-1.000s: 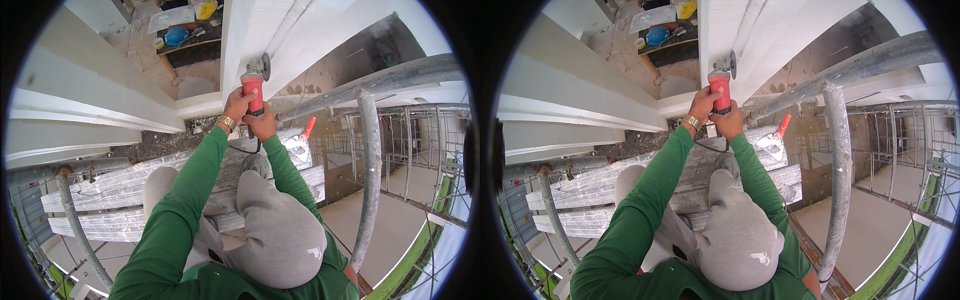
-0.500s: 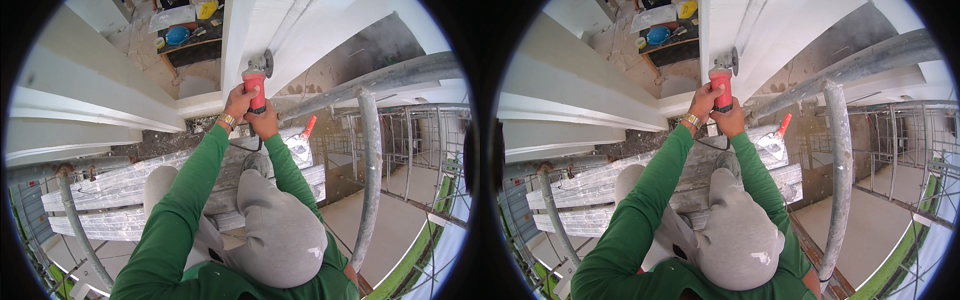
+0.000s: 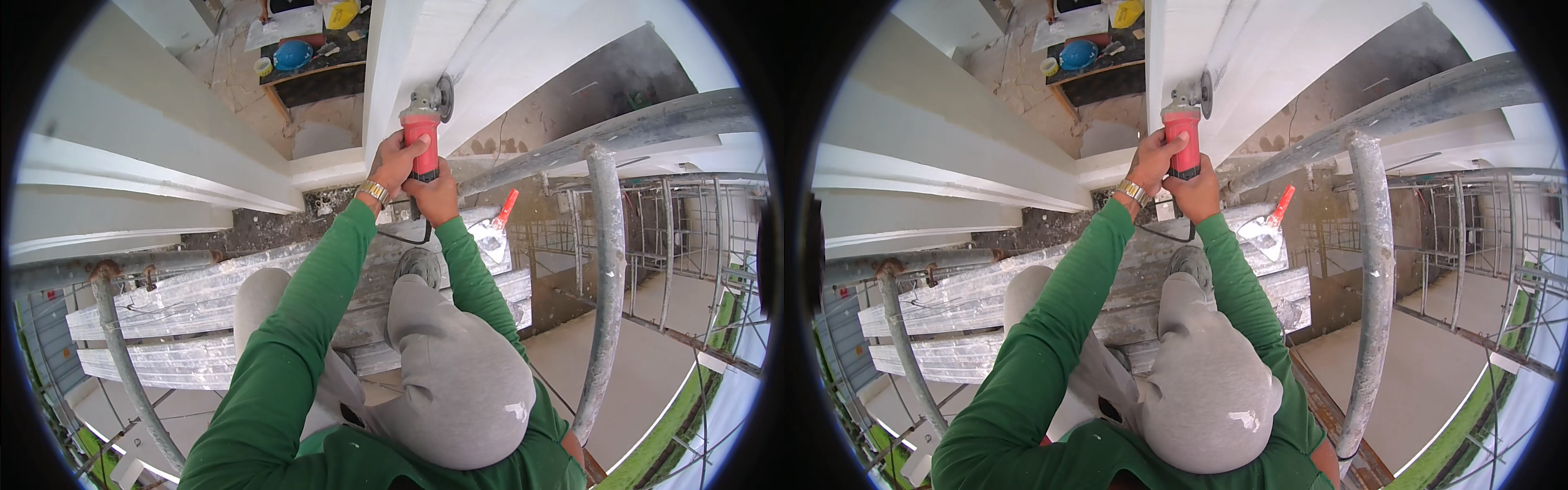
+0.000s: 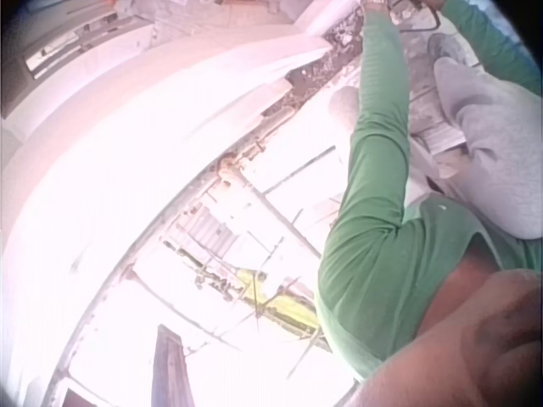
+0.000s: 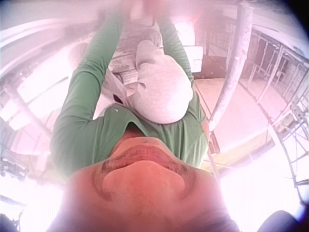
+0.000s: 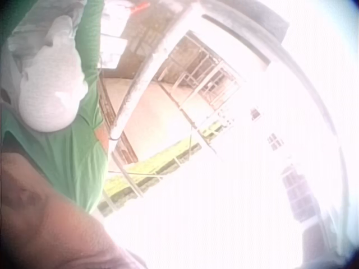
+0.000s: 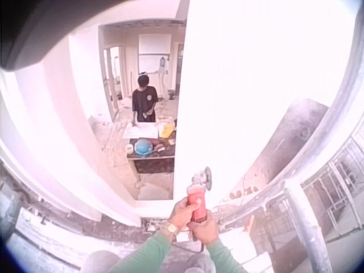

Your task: The person uses a handheld angle grinder to smooth a vertical white wall surface while standing on scaffolding. They hold the grinder with both hands and move it along the wall edge, occasionally repositioning on the scaffold to reach different sections.

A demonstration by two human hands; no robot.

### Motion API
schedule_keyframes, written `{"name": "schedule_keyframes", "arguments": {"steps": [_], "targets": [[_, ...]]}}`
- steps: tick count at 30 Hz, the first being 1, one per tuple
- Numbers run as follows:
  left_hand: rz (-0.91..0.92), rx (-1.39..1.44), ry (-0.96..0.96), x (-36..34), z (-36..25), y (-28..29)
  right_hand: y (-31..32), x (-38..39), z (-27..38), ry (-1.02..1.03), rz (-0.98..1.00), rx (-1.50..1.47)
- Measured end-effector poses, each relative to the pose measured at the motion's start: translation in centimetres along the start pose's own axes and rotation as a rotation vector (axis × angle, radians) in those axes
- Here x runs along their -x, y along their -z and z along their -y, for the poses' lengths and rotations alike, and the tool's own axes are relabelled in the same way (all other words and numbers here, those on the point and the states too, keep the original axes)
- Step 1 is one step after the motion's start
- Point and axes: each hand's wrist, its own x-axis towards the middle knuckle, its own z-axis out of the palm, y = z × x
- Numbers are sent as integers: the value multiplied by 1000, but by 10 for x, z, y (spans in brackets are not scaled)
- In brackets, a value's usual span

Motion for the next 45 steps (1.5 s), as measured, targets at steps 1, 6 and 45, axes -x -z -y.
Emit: {"name": "schedule_keyframes", "arguments": {"steps": [1,6,45], "targets": [[-7,-3,6,0,-1,0,0,0,0,-2,-1,4],[5,-24,15,1,-5,0,1,-1,3,1,5,3],[28,-70,-137,12,-49,-23,5,0,40,109,-12,-118]]}}
